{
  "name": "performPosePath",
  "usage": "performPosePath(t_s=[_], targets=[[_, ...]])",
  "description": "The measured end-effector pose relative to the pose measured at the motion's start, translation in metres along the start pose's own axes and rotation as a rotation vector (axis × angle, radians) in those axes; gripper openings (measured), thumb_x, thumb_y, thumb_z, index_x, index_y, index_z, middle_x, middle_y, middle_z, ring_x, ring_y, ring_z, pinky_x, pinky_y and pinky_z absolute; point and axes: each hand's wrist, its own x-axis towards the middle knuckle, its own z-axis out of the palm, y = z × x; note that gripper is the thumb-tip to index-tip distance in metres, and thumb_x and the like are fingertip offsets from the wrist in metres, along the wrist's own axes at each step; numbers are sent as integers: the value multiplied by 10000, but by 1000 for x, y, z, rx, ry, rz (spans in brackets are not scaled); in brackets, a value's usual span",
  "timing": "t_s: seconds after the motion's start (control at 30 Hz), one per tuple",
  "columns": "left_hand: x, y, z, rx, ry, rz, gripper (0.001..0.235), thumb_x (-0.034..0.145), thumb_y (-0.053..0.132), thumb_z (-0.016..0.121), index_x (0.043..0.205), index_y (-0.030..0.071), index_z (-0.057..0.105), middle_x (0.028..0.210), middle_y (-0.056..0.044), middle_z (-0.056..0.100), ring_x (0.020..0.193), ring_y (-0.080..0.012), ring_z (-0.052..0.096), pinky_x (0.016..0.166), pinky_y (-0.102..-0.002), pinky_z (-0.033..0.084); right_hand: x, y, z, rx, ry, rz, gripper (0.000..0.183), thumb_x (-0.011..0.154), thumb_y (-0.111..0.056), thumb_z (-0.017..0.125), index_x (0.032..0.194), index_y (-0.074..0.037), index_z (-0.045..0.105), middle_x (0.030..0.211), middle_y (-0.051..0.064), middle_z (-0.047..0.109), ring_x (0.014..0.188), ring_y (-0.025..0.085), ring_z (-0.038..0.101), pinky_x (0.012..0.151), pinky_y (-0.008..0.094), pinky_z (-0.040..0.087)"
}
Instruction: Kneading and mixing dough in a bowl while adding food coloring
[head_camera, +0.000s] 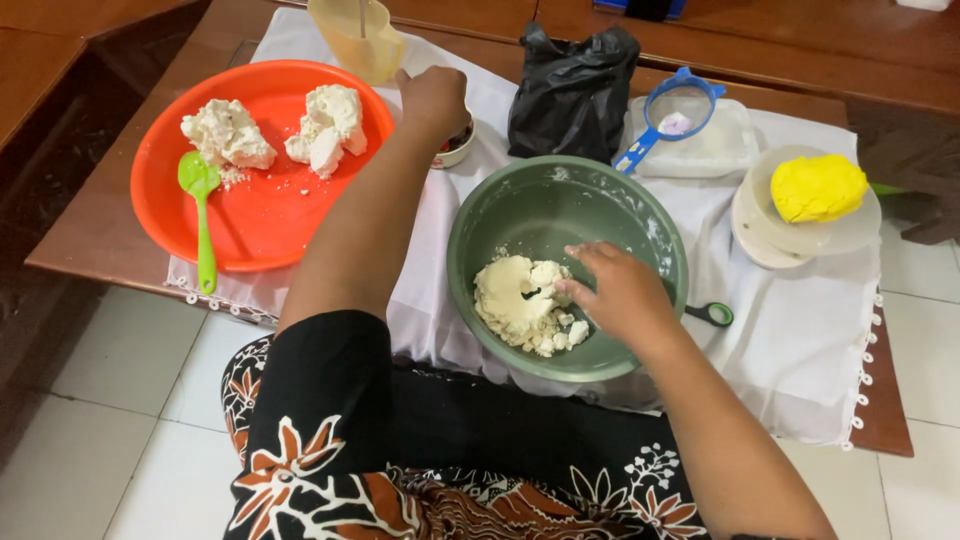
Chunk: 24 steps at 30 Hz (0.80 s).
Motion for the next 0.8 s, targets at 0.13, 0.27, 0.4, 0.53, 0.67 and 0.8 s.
performPosePath(t_s=[0.13, 0.27, 0.4, 0.53, 0.67, 0.8], targets=[[6, -2, 17, 41, -31, 27, 67, 755, 123, 677, 806, 103, 717, 770, -96, 698, 675, -355, 593, 945, -507, 298, 1, 0, 2, 5, -23, 33, 511, 888, -453, 705, 1310, -167, 696, 1310, 7, 682, 1102, 258, 675, 918, 385, 527], [9, -6, 35, 63, 3, 35, 82, 777, 90, 639, 765, 81, 719, 754, -139, 697, 658, -383, 605, 942, -524, 316, 2, 0, 5, 25, -6, 13, 491, 881, -436, 705, 1289, -161, 708, 1291, 10, 691, 1095, 269, 676, 903, 392, 531], [10, -8, 38, 83, 39, 44, 100, 778, 114, 642, 768, 80, 735, 775, -150, 711, 686, -388, 608, 867, -502, 338, 4, 0, 5, 12, -16, 23, 482, 885, -451, 698, 1276, -170, 714, 1294, -1, 691, 1091, 259, 679, 902, 390, 533], [0, -7, 19, 51, 21, 23, 159, 852, 209, 677, 825, 73, 755, 857, -156, 733, 817, -393, 625, 882, -505, 378, 5, 0, 5, 44, 2, 8, 482, 870, -429, 711, 1266, -155, 720, 1292, 37, 688, 1087, 286, 679, 902, 397, 533], [-25, 4, -3, -112, 148, 37, 182, 805, 229, 734, 918, 91, 768, 993, -111, 708, 963, -349, 571, 971, -516, 317, 3, -1, 4, 37, 1, -1, 472, 884, -434, 703, 1252, -140, 722, 1267, 17, 701, 1063, 276, 686, 886, 395, 538], [-82, 24, -50, -352, 340, 144, 247, 834, 312, 766, 974, 109, 778, 954, -45, 697, 909, -286, 555, 829, -457, 323, 3, 4, 7, 21, -13, -18, 483, 899, -446, 688, 1277, -147, 708, 1242, 31, 697, 1075, 284, 671, 905, 402, 527]])
